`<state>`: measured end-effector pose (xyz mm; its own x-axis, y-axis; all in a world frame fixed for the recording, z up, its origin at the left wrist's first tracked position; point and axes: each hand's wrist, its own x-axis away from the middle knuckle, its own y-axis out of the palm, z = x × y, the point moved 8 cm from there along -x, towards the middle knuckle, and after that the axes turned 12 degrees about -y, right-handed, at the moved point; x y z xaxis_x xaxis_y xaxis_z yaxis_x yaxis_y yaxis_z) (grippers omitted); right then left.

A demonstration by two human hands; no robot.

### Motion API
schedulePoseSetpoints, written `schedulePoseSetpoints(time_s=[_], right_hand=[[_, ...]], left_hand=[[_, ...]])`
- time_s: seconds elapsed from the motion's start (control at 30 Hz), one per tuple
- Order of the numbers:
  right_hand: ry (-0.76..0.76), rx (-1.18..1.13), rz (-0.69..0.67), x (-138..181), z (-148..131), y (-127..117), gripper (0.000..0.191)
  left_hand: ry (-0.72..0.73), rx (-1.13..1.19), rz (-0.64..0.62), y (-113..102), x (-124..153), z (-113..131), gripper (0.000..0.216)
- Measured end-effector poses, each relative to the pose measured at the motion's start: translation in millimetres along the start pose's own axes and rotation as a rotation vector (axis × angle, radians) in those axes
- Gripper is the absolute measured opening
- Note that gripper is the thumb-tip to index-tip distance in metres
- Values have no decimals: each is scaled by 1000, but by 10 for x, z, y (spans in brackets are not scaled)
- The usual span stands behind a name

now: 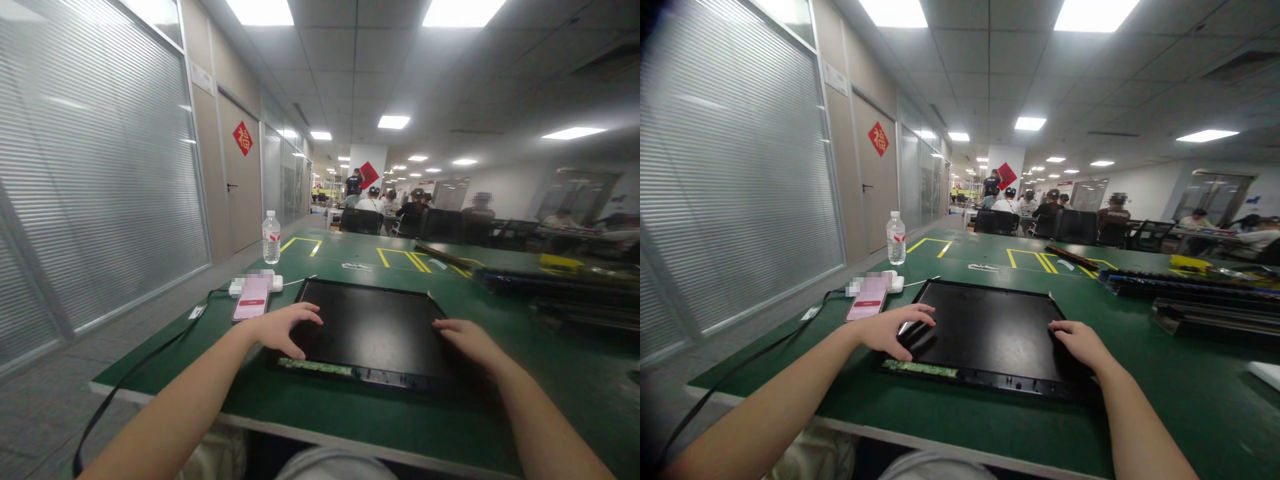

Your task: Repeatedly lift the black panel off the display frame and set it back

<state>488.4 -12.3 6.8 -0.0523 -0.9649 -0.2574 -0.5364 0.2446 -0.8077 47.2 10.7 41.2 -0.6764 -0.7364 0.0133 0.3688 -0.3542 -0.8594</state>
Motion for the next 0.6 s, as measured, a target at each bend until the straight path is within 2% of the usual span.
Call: schedulePoseSetpoints(time_s=[0.2, 0.4, 0.6], right_hand=[[6, -20, 2, 0, 2, -10, 26], [40, -49, 9, 12, 2, -16, 25], [35, -19, 6, 5, 0, -39, 25]], left_hand=[[45, 16, 21, -9, 11, 94, 71], [84, 22, 23, 23, -29, 82, 66], [62, 12, 38, 15, -52, 51, 65]])
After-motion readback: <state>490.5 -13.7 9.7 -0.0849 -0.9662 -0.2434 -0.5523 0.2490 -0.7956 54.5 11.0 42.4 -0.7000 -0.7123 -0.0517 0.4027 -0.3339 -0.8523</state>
